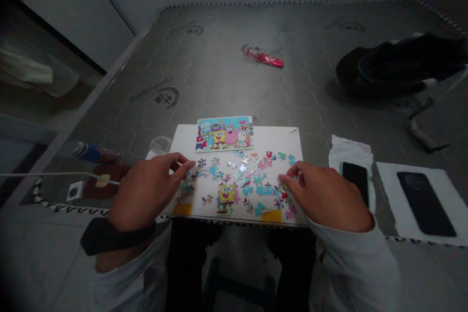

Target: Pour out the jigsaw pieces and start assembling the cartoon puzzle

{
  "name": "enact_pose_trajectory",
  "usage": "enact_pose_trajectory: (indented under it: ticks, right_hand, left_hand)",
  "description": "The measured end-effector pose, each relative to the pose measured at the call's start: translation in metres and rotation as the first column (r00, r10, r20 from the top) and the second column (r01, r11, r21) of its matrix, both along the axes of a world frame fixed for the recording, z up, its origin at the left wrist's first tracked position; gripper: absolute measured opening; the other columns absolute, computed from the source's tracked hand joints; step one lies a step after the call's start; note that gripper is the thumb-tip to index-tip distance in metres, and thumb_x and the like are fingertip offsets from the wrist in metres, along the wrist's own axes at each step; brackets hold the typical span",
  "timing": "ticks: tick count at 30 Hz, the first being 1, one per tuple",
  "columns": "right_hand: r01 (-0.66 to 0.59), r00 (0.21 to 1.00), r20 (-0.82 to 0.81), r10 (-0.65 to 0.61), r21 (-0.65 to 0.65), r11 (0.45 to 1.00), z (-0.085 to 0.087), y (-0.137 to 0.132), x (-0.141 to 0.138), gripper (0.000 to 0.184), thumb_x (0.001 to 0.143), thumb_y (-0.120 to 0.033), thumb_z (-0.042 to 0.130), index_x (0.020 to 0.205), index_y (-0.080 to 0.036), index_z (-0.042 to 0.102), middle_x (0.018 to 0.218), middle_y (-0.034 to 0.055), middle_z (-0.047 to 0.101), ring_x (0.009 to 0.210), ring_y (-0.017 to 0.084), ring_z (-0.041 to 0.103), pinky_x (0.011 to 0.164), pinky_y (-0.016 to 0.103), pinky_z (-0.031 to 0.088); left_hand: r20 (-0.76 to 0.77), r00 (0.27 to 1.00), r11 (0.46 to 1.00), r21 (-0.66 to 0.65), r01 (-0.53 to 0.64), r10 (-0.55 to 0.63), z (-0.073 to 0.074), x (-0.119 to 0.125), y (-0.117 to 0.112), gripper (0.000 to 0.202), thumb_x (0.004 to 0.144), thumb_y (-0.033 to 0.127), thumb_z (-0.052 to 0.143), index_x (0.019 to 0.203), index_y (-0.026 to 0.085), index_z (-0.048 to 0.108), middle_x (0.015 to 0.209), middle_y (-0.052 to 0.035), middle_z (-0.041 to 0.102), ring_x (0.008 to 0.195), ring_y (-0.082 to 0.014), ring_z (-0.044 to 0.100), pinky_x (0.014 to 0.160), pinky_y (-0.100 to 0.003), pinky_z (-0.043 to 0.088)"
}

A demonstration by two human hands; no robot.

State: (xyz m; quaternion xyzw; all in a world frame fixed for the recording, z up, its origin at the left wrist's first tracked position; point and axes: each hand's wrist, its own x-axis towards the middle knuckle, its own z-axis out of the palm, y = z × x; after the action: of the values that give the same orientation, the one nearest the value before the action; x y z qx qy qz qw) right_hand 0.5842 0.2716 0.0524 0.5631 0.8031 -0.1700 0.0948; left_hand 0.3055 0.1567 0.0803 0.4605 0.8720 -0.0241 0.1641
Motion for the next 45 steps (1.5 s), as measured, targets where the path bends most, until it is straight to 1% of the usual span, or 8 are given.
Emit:
enact_pose_trajectory:
  ticks: [6, 13, 18, 23, 27, 33, 39, 45]
  right_hand:
    - [0.055, 0.998, -0.028, -0.054, 0.068, 0.996, 0.007, -0.001, -0.003, 0.035, 0.090, -0.055, 0.053, 0.091, -0.026, 0.073, 0.074, 0.0043, 0.071, 0.065, 0.022, 0.064, 0.055, 0.032, 0.035]
    - [0.202, 0.976, -0.099, -0.192, 0.096, 0.975, 0.010, 0.005, 0.006, 0.037, 0.089, -0.056, 0.055, 0.091, -0.025, 0.074, 0.076, 0.0054, 0.072, 0.067, 0.023, 0.065, 0.055, 0.032, 0.037]
    - [0.280, 0.956, -0.127, -0.264, 0.131, 0.951, 0.010, 0.010, 0.012, 0.040, 0.088, -0.058, 0.053, 0.089, -0.023, 0.074, 0.073, 0.0060, 0.070, 0.063, 0.023, 0.063, 0.054, 0.032, 0.036]
    - [0.327, 0.943, -0.092, -0.319, 0.093, 0.940, 0.008, 0.015, 0.013, 0.038, 0.086, -0.057, 0.055, 0.093, -0.025, 0.075, 0.078, 0.0057, 0.072, 0.067, 0.023, 0.064, 0.054, 0.032, 0.036]
    - [0.318, 0.946, -0.088, -0.313, 0.039, 0.947, 0.006, 0.019, 0.013, 0.035, 0.085, -0.057, 0.057, 0.094, -0.027, 0.074, 0.079, 0.0036, 0.071, 0.066, 0.021, 0.063, 0.055, 0.031, 0.036]
    - [0.310, 0.944, -0.132, -0.301, 0.054, 0.949, 0.005, 0.020, 0.016, 0.029, 0.083, -0.050, 0.059, 0.094, -0.028, 0.073, 0.076, 0.0016, 0.070, 0.064, 0.020, 0.063, 0.055, 0.030, 0.036]
    - [0.313, 0.942, -0.150, -0.300, 0.072, 0.947, 0.006, 0.018, 0.020, 0.028, 0.082, -0.050, 0.060, 0.092, -0.028, 0.074, 0.075, 0.0017, 0.069, 0.063, 0.020, 0.062, 0.055, 0.031, 0.035]
    - [0.247, 0.953, -0.204, -0.225, 0.089, 0.965, -0.003, 0.021, 0.012, 0.032, 0.083, -0.046, 0.063, 0.109, -0.029, 0.072, 0.079, -0.0001, 0.070, 0.068, 0.019, 0.062, 0.060, 0.031, 0.037]
  left_hand:
    - [0.067, 0.993, 0.993, 0.063, 0.096, -0.100, 0.000, 0.003, 0.002, 0.025, 0.095, 0.036, 0.053, 0.108, 0.032, 0.074, 0.104, -0.0031, 0.078, 0.093, -0.0275, 0.070, 0.074, -0.036, 0.044]
    - [0.076, 0.993, 0.993, 0.079, 0.085, -0.091, 0.005, 0.009, 0.005, 0.020, 0.093, 0.040, 0.058, 0.103, 0.033, 0.074, 0.101, 0.0014, 0.078, 0.086, -0.0260, 0.069, 0.071, -0.035, 0.042]
    - [0.056, 0.993, 0.992, 0.070, 0.102, -0.106, 0.001, 0.009, 0.006, 0.027, 0.095, 0.045, 0.051, 0.102, 0.032, 0.074, 0.094, -0.0019, 0.078, 0.084, -0.0273, 0.069, 0.068, -0.035, 0.041]
    - [0.062, 0.992, 0.994, 0.048, 0.103, -0.106, -0.005, 0.009, 0.008, 0.028, 0.096, 0.039, 0.048, 0.109, 0.034, 0.072, 0.103, -0.0026, 0.078, 0.087, -0.0283, 0.070, 0.068, -0.035, 0.041]
    - [0.070, 0.992, 0.994, 0.026, 0.108, -0.109, -0.004, 0.012, 0.010, 0.027, 0.095, 0.037, 0.050, 0.110, 0.034, 0.072, 0.102, -0.0038, 0.078, 0.087, -0.0297, 0.070, 0.069, -0.036, 0.043]
    - [0.076, 0.990, 0.992, 0.042, 0.119, -0.122, -0.002, 0.015, 0.010, 0.021, 0.093, 0.041, 0.056, 0.106, 0.034, 0.072, 0.103, 0.0007, 0.078, 0.087, -0.0282, 0.070, 0.068, -0.036, 0.042]
    - [0.049, 0.995, 0.996, 0.029, 0.084, -0.085, -0.001, 0.012, 0.007, 0.025, 0.093, 0.049, 0.055, 0.106, 0.036, 0.071, 0.101, 0.0021, 0.078, 0.082, -0.0279, 0.070, 0.066, -0.036, 0.041]
    - [0.031, 0.995, 0.995, 0.029, 0.092, -0.093, -0.001, 0.015, 0.009, 0.026, 0.092, 0.051, 0.055, 0.104, 0.035, 0.071, 0.099, 0.0011, 0.078, 0.081, -0.0274, 0.070, 0.064, -0.035, 0.039]
